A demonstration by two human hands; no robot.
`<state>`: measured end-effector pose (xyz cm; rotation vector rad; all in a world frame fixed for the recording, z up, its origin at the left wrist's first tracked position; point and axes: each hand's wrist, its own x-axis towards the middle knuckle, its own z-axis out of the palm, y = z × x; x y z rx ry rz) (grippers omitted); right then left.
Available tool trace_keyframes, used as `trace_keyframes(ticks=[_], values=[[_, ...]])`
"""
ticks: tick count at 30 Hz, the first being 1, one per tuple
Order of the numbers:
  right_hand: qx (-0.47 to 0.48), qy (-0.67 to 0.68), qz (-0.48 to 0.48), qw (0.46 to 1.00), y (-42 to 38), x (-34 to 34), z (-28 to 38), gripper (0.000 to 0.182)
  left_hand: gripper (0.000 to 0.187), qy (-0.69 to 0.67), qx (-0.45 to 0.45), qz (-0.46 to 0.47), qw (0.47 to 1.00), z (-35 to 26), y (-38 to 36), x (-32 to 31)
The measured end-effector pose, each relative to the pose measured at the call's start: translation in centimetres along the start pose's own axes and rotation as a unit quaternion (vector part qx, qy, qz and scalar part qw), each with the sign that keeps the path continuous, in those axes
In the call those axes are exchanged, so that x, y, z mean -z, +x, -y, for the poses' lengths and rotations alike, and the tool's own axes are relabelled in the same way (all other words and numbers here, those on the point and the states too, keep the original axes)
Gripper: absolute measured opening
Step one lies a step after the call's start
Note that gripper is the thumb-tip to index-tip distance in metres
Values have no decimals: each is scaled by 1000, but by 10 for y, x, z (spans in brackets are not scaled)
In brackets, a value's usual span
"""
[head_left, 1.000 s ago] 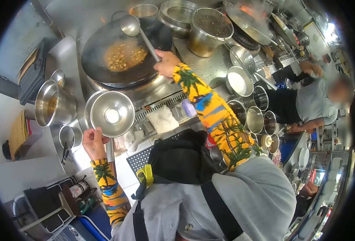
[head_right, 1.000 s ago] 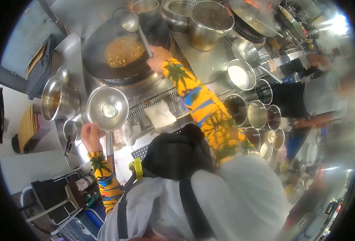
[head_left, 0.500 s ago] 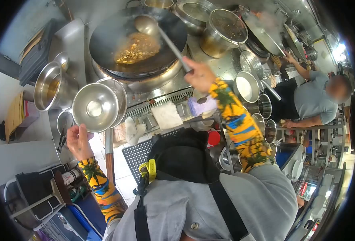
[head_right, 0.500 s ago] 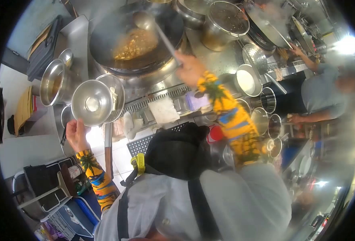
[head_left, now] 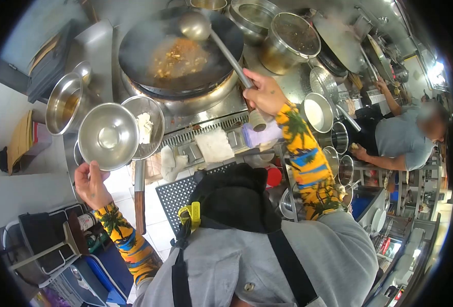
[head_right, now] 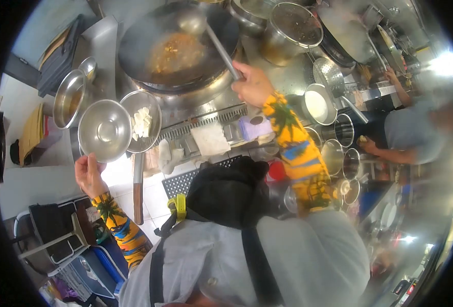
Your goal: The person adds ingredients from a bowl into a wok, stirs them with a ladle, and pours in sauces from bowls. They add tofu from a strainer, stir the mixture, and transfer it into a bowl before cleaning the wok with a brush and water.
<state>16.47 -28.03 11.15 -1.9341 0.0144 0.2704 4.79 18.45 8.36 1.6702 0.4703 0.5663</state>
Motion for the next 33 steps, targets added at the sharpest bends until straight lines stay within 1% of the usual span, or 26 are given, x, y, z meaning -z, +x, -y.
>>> trace_keyframes(ticks=[1, 4, 5, 6, 8, 9, 12, 13, 16, 19, 22, 23, 26, 27, 30, 31, 33], values=[[26, -8, -36, 999, 7, -10, -4, 67, 18, -6, -3, 6, 1000, -1, 0, -3], [-35, -6, 10, 999, -8, -37, -2, 68, 19, -11, -9, 17, 1000, -5, 1, -7], [-23, 20, 26, 999, -17, -43, 2, 66, 19, -9, -5, 19, 1000, -7, 1, -7], [-33, 43, 49, 997, -28, -42, 8, 65, 19, -7, 1, 21, 1000, -6, -1, -6], [-52, 93, 92, 990, -49, -37, 24, 62, 20, -11, -11, 18, 1000, -3, -1, -1], [-53, 99, 97, 989, -56, -28, 33, 60, 20, -14, -19, 16, 1000, -2, 1, 0], [-76, 169, 64, 981, -57, 6, 19, 63, 21, 0, -16, 5, 1000, -13, 0, -1], [-92, 29, 63, 993, -49, 13, 33, 67, 21, 6, -15, 11, 1000, -16, 0, -3], [14, -86, 49, 995, -1, -6, 14, 69, 21, 15, -25, 36, 999, -24, 8, -19], [-45, -27, 70, 996, -16, -44, 31, 68, 21, -2, -39, 49, 998, -27, 12, -34], [-57, 106, 90, 989, -42, -14, 31, 68, 21, -11, -28, 45, 999, -20, 14, -29], [-58, 122, 84, 987, -43, -1, 23, 69, 21, -3, -18, 50, 999, -12, 19, -20], [-48, -47, -33, 997, -19, 2, 13, 71, 21, 5, -6, 47, 999, -9, 18, -21], [-28, -21, -68, 997, -8, -6, -7, 72, 21, 4, -7, 39, 999, -10, 19, -25], [-16, -1, -3, 1000, -29, -31, -5, 69, 21, -24, -4, 40, 999, -10, 20, -31], [-48, 18, 19, 998, -44, -28, 17, 67, 21, -20, -9, 43, 999, -10, 18, -30], [-57, 52, 43, 996, -72, -19, 28, 66, 20, -12, -20, 45, 999, -11, 18, -25]])
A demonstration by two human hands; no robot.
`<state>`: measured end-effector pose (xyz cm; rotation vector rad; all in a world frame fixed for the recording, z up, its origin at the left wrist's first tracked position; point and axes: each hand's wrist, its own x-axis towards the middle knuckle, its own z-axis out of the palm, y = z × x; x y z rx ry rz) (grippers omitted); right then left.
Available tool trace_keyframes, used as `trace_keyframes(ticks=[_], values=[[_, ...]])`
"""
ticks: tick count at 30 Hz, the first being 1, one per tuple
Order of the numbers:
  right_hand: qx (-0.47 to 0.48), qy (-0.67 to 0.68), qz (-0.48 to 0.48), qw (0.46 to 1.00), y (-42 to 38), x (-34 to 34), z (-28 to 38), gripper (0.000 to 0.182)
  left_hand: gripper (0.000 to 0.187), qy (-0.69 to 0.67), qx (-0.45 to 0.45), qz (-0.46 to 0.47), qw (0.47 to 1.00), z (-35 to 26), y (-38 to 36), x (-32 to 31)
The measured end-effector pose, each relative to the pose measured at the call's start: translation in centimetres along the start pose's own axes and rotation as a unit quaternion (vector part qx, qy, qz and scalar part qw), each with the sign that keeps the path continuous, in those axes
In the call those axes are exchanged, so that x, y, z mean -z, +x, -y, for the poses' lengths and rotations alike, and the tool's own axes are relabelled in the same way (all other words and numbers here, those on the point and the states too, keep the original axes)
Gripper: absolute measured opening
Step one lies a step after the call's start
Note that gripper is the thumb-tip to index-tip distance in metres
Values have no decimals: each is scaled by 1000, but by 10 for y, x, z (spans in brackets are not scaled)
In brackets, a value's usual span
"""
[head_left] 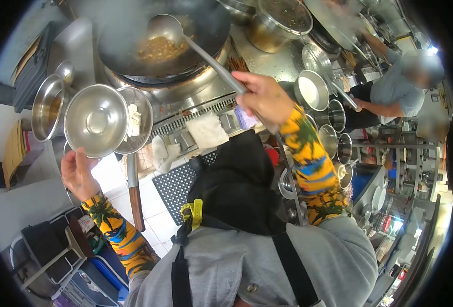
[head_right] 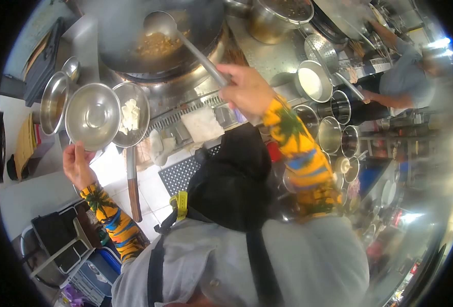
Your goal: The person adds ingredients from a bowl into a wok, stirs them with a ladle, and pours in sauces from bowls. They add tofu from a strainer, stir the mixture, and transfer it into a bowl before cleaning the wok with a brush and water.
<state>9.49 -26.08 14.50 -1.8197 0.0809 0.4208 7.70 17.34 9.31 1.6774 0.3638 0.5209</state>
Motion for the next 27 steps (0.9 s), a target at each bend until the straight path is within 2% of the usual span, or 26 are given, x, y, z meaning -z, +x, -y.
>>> trace_keyframes(ticks=[4, 7, 8, 11, 13, 14, 17, 20, 21, 22, 23, 25, 27], values=[[-1, 89, 21, 996, -27, 7, 12, 65, 20, 6, 25, -27, 999, 5, -4, 21], [-84, 59, 38, 994, 3, 29, 29, 66, 21, -2, 32, -17, 999, 6, -5, 24], [-79, 89, 55, 991, 24, 36, 23, 66, 22, 0, 26, -15, 1000, 5, -4, 23], [15, 2, -7, 1000, 84, 18, -9, 68, 21, -1, 20, -20, 1000, -6, -9, 16], [33, -43, -1, 999, 83, -7, -10, 69, 20, -6, 13, -26, 1000, -15, -10, 15], [35, 10, 19, 999, 87, -10, -30, 69, 20, -7, 16, -32, 999, -17, -10, 20], [-3, 69, 51, 996, 40, 16, 1, 67, 18, -8, 17, -33, 999, -16, -10, 32], [71, -75, -35, 994, 54, 38, -25, 60, 16, 10, 12, 12, 1000, -8, -11, 20], [161, -230, -106, 954, 62, 34, -39, 58, 17, 39, 17, 39, 998, -8, -15, 11], [235, -383, -184, 874, 77, 26, -55, 56, 17, 61, 16, 75, 995, -9, -18, 0], [276, -341, -215, 873, 91, 20, -78, 40, 17, 76, 11, 120, 990, -10, -20, -18], [270, -329, -232, 875, 96, -1, -93, 37, 17, 95, 13, 155, 983, -4, -36, -50], [271, -308, -236, 881, 83, -18, -89, 35, 17, 71, 13, 229, 971, 4, -53, -80]])
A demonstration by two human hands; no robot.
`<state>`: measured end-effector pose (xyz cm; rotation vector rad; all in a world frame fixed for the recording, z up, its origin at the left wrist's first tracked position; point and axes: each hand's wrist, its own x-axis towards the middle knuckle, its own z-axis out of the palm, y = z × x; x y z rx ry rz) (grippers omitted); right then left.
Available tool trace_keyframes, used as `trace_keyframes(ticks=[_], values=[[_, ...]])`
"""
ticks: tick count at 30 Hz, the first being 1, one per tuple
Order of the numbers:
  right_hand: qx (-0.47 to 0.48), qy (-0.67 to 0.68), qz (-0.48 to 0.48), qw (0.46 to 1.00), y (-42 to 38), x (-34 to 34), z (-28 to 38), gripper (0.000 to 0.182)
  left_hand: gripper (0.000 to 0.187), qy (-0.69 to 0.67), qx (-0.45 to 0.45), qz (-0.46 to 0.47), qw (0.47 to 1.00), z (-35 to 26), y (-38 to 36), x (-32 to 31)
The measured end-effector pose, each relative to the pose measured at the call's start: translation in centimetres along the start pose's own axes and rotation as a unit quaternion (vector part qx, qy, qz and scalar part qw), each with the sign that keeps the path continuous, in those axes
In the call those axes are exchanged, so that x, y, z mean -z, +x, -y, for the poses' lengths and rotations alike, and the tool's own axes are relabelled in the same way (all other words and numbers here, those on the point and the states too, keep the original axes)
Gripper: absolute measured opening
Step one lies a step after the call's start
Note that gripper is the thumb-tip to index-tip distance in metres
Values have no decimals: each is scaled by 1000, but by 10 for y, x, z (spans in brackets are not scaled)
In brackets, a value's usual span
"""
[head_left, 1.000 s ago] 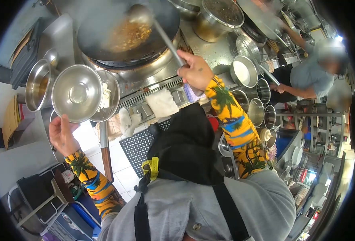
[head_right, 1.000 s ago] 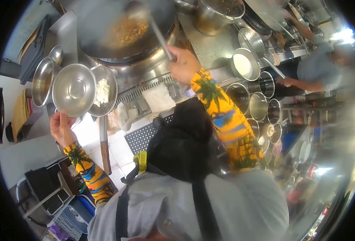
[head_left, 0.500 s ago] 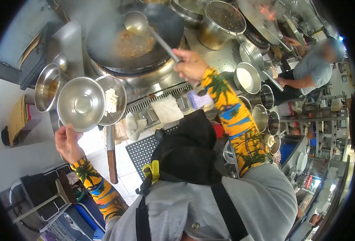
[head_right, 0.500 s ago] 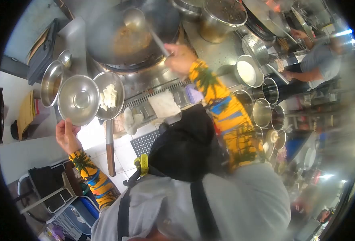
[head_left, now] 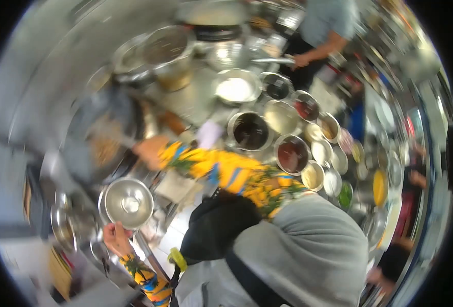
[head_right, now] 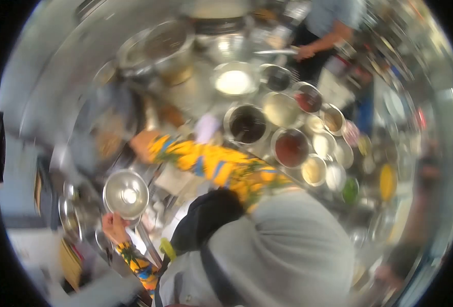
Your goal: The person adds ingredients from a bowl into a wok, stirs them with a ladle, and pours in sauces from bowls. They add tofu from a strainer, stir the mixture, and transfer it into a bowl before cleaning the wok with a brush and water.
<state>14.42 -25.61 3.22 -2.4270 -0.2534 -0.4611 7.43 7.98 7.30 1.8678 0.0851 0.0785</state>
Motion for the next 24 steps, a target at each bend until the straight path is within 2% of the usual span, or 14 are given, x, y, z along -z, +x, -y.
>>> trace_keyframes(ticks=[3, 5, 7, 8, 10, 12, 14, 16, 18, 20, 24], values=[[34, 44, -32, 998, -38, 23, 50, 31, 16, 77, 23, 123, 989, -4, -6, -57], [76, 70, -66, 992, -77, 59, 85, 29, 15, 45, -127, 145, 980, 54, 3, -95], [115, 83, -100, 985, -126, 99, 115, 27, 16, 41, -135, 250, 958, 52, -20, -146], [125, 79, -122, 982, -154, 119, 128, 26, 16, 65, -76, 344, 934, 47, -28, -177], [117, 62, -156, 979, -208, 154, 151, 24, 18, 124, 49, 509, 850, 8, -76, -255], [76, 33, -196, 977, -259, 177, 157, 21, 17, 45, -8, 577, 815, -41, -177, -312], [23, 8, -229, 973, -304, 197, 159, 18, 16, 64, -43, 694, 716, -75, -253, -356], [-14, -30, -281, 959, -335, 211, 162, 21, 17, 54, -77, 766, 636, -85, -323, -391], [-46, -64, -313, 946, -364, 230, 167, 22, 18, 75, -69, 842, 530, -109, -393, -406], [-80, -103, -331, 935, -386, 243, 174, 25, 17, 57, -23, 886, 460, -102, -449, -420], [-135, -151, -361, 910, -416, 254, 179, 25, 22, 51, 16, 927, 371, -115, -529, -413]])
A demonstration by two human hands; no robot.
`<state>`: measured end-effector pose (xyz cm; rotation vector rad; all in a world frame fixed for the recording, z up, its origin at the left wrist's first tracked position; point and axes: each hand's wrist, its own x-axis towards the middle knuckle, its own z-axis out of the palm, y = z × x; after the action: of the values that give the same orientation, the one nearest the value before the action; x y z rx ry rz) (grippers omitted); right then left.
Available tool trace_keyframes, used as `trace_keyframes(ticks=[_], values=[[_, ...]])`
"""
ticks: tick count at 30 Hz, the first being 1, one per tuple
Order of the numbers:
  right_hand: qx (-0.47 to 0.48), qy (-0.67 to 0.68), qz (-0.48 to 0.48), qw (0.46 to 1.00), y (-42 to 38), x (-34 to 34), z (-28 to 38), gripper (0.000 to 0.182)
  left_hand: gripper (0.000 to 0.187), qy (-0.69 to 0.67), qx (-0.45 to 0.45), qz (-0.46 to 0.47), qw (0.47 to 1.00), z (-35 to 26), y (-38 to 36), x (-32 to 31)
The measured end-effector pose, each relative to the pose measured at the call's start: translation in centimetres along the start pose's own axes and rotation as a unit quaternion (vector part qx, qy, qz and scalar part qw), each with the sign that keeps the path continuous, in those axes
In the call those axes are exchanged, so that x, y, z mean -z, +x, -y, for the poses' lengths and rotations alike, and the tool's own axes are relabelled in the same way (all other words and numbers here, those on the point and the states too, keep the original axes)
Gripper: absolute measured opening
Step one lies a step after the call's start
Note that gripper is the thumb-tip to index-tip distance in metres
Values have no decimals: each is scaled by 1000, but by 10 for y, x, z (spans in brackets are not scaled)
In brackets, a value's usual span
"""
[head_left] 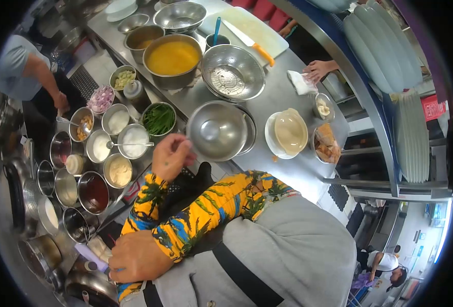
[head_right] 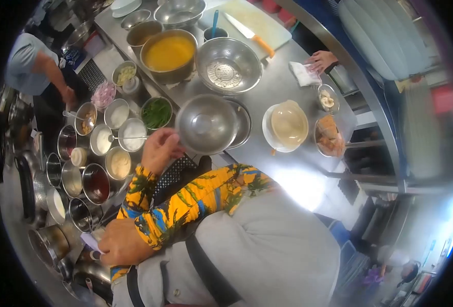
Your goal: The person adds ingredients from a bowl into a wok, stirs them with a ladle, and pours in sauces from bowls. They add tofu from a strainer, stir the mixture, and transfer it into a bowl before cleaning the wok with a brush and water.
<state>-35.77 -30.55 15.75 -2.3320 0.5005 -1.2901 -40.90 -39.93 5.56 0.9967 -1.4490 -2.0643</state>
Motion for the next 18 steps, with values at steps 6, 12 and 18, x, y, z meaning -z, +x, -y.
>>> trace_keyframes(ticks=[6, 12, 18], values=[[-23, 45, -4, 999, -3, 42, -23, 29, 30, 91, 61, 22, 994, 24, 6, 12], [46, 280, 109, 953, 3, 0, -15, 33, 27, -18, 122, -310, 943, 57, -126, 58], [44, 398, 342, 850, 75, -129, 92, 27, 24, 72, -31, -662, 745, 134, -390, 46]])
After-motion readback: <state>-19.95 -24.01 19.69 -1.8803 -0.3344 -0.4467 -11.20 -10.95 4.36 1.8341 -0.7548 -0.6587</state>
